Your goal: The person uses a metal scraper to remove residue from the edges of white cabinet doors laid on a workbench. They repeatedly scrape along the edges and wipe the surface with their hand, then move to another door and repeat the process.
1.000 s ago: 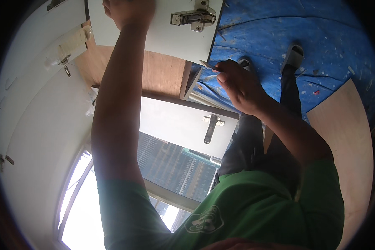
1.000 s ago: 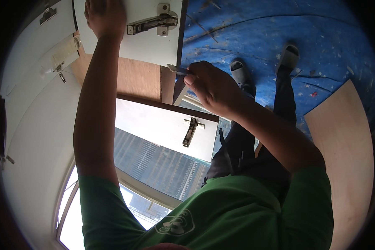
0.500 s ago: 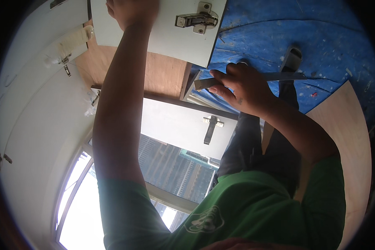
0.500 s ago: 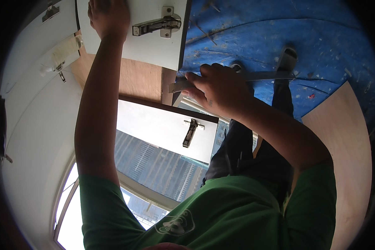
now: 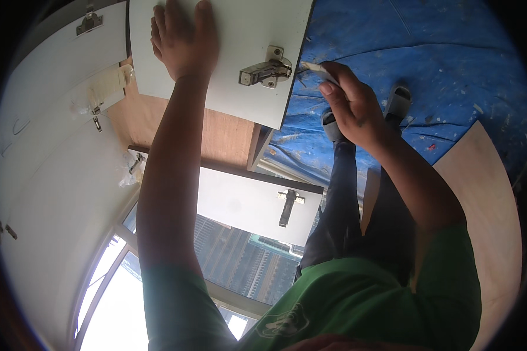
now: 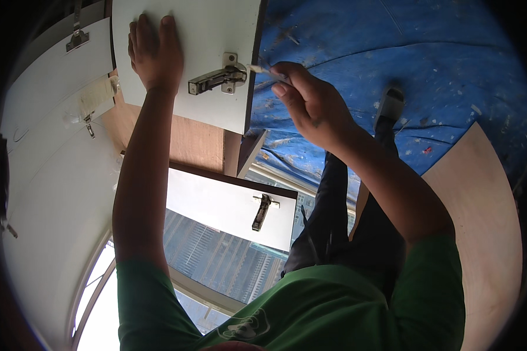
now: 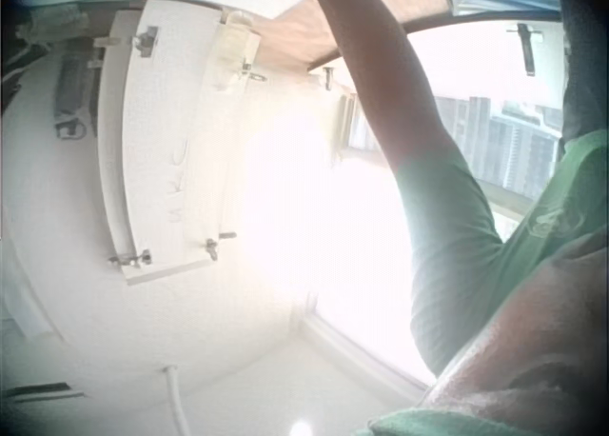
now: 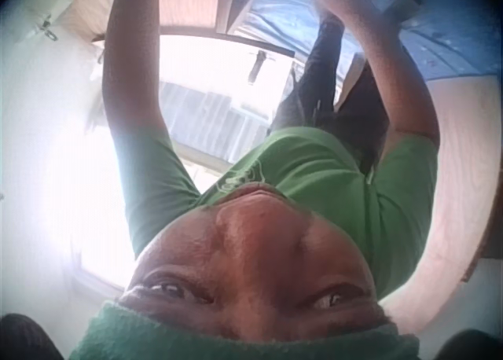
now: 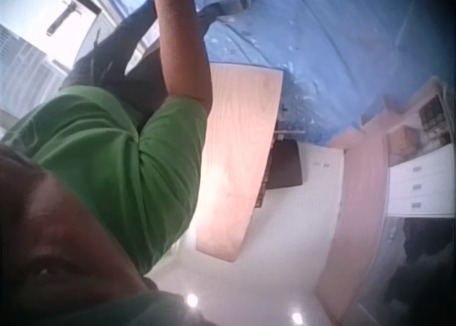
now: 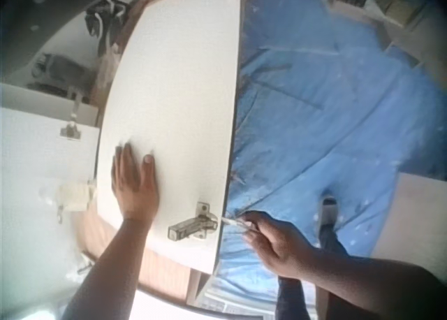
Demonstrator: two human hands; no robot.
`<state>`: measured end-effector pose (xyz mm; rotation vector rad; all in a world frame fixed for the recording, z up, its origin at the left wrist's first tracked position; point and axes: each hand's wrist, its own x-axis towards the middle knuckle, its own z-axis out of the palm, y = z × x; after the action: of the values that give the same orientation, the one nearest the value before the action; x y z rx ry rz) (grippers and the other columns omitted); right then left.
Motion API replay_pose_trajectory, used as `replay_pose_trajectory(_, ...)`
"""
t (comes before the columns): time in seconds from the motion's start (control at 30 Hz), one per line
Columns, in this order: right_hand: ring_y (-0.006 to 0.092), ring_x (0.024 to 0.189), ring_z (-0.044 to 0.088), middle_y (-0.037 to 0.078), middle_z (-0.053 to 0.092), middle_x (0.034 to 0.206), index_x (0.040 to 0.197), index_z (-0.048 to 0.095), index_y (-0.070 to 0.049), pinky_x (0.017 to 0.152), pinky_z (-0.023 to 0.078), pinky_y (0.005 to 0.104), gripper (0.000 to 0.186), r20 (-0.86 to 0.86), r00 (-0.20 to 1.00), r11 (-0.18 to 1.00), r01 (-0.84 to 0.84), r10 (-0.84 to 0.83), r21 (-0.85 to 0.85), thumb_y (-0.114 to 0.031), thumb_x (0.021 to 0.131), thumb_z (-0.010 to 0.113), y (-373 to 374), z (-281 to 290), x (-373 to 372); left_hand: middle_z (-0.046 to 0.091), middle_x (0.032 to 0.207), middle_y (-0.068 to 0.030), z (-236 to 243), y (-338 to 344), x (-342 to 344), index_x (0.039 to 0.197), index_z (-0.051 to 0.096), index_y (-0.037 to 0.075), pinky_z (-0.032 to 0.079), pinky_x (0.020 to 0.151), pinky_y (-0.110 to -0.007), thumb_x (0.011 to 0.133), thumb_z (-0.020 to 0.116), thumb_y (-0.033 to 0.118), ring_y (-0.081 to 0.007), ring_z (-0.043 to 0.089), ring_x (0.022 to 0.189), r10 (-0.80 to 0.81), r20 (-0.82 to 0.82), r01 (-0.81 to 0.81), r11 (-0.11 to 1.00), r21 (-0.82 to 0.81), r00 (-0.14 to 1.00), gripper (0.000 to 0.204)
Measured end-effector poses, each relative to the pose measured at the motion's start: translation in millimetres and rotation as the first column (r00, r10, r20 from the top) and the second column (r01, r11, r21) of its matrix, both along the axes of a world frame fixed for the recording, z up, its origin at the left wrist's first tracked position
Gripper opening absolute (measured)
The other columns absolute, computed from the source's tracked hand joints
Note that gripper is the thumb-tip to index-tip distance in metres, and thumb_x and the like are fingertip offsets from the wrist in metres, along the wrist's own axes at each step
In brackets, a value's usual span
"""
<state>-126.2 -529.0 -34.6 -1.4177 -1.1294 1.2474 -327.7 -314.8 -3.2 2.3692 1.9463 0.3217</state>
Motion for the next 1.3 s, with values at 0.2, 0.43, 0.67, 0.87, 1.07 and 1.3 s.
replay_pose_trajectory(0.2,0.0173,0.074,0.059,0.007,0.062,0.084,0.112,0.063,-0.003,0.068,0.050,0.0319,0.019,0.344,0.893,0.944,0.207,-0.290,0.258,-0.021,0.106,0.058,117.0,-24.0,82.9,0.032,0.166,-0.0168,-5.1,2.8,-13.6,0.155,0.039,0.009,0.019,0.124,-0.056,0.098,0.051,0.061,-0.0370,0.025,0.154,0.015,-0.019,-0.015,1.000,-0.012,1.000,0.078)
replay_pose_trajectory(0.43,0.0234,0.061,0.052,0.013,0.051,0.069,0.089,0.058,0.001,0.059,0.043,0.0373,0.021,0.580,0.724,0.848,0.014,-0.375,0.530,-0.013,0.104,0.060,172.7,-6.8,109.1,0.033,0.165,-0.0189,-6.3,3.4,-11.3,0.156,0.039,0.010,0.020,0.123,-0.057,0.098,0.050,0.061,-0.0382,0.026,0.154,0.002,0.007,-0.002,1.000,-0.013,1.000,0.078)
replay_pose_trajectory(0.67,0.0211,0.079,0.061,0.005,0.062,0.086,0.105,0.066,-0.007,0.070,0.054,0.0337,0.024,0.695,0.719,0.860,-0.364,0.016,0.357,-0.006,0.083,0.076,49.1,1.3,40.4,0.032,0.165,-0.0206,-6.9,2.7,-8.7,0.156,0.039,0.010,0.020,0.123,-0.058,0.099,0.049,0.060,-0.0398,0.026,0.154,0.004,0.010,-0.003,0.999,-0.034,1.000,0.077)
replay_pose_trajectory(0.87,0.0241,0.073,0.062,0.008,0.063,0.082,0.101,0.067,-0.005,0.066,0.051,0.0355,0.010,0.599,0.794,0.966,-0.061,-0.106,0.252,-0.005,0.092,0.070,93.4,0.9,83.6,0.030,0.166,-0.0207,-4.5,3.2,-11.6,0.157,0.038,0.009,0.020,0.123,-0.058,0.100,0.048,0.060,-0.0399,0.025,0.155,0.006,0.004,-0.005,0.999,-0.036,1.000,0.077)
replay_pose_trajectory(1.07,0.0189,0.063,0.050,0.010,0.053,0.069,0.088,0.057,0.001,0.060,0.043,0.0357,0.026,0.400,0.823,0.898,0.271,-0.403,0.346,-0.018,0.106,0.058,206.5,-15.7,146.6,0.030,0.166,-0.0209,-3.9,3.4,-3.0,0.159,0.036,0.008,0.021,0.123,-0.058,0.100,0.047,0.059,-0.0400,0.024,0.155,0.018,0.000,-0.018,0.998,-0.060,1.000,0.078)
replay_pose_trajectory(1.3,0.0209,0.064,0.054,0.009,0.057,0.074,0.094,0.063,-0.002,0.060,0.046,0.0343,0.012,0.348,0.884,0.870,0.118,-0.311,0.478,-0.010,0.102,0.061,168.6,-80.2,93.6,0.030,0.166,-0.0217,2.2,0.6,-7.9,0.160,0.035,0.008,0.020,0.124,-0.057,0.101,0.046,0.059,-0.0396,0.025,0.155,0.049,-0.018,-0.050,0.997,-0.064,0.999,0.079)
